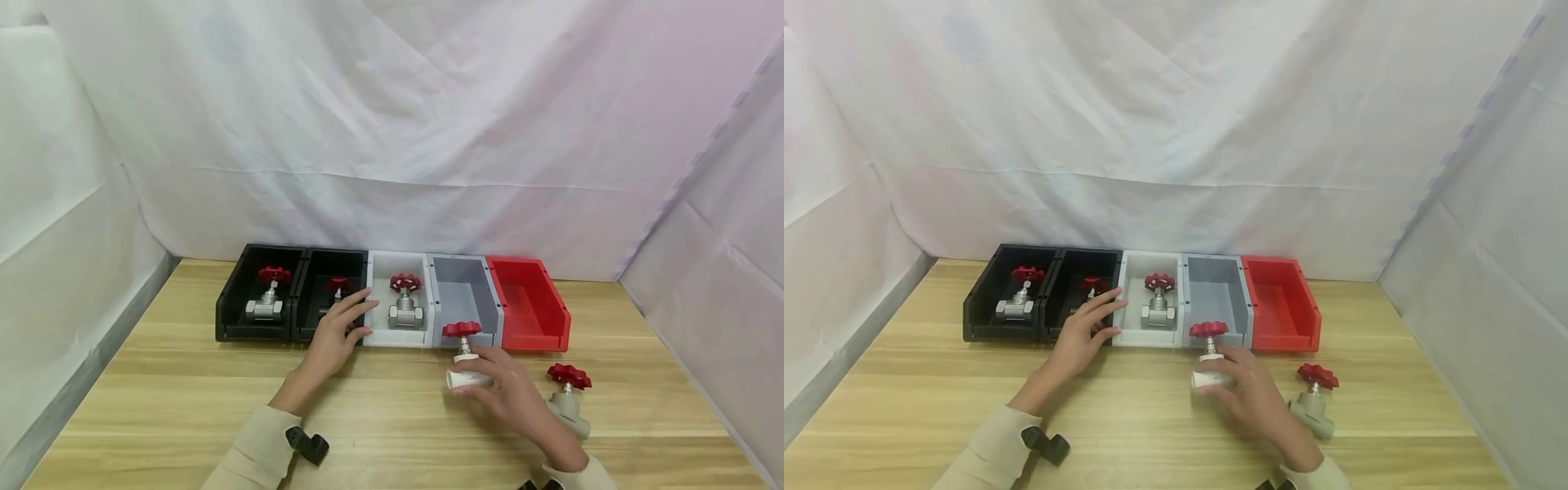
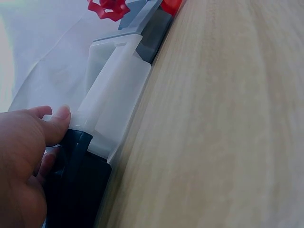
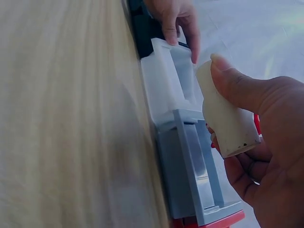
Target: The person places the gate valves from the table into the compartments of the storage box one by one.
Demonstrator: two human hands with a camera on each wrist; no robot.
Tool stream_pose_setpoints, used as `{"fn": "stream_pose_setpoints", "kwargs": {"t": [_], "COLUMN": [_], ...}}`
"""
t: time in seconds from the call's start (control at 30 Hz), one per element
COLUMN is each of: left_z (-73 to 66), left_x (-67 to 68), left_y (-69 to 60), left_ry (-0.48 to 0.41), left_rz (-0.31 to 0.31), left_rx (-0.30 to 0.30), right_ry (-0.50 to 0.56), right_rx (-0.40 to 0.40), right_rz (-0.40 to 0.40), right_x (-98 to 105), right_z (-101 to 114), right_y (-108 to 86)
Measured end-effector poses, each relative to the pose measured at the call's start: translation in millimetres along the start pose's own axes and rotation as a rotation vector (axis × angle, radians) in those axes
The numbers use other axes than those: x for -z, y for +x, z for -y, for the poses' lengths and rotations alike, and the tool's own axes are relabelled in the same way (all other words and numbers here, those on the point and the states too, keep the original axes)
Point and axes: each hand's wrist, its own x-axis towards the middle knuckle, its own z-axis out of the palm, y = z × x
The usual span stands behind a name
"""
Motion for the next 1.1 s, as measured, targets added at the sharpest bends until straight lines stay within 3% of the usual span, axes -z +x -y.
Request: {"fn": "stream_pose_setpoints", "kwargs": {"t": [0.1, 0.37, 1.1], "left_z": [0.0, 1.3, 2.5], "left_x": [0.0, -0.7, -1.7], "left_y": [-0.3, -0.6, -1.2], "left_ry": [0.0, -0.006, -0.001], "left_rz": [0.001, -0.005, -0.009], "left_rx": [0.004, -0.008, -0.006], "right_ry": [0.014, 0.008, 0.02], "right_rx": [-0.009, 0.07, 0.07], "right_rz": [-0.008, -0.071, -0.128], "right_x": [3, 4, 13], "right_z": [-1, -8, -23], "right_y": [2.6, 13.3, 39.6]}}
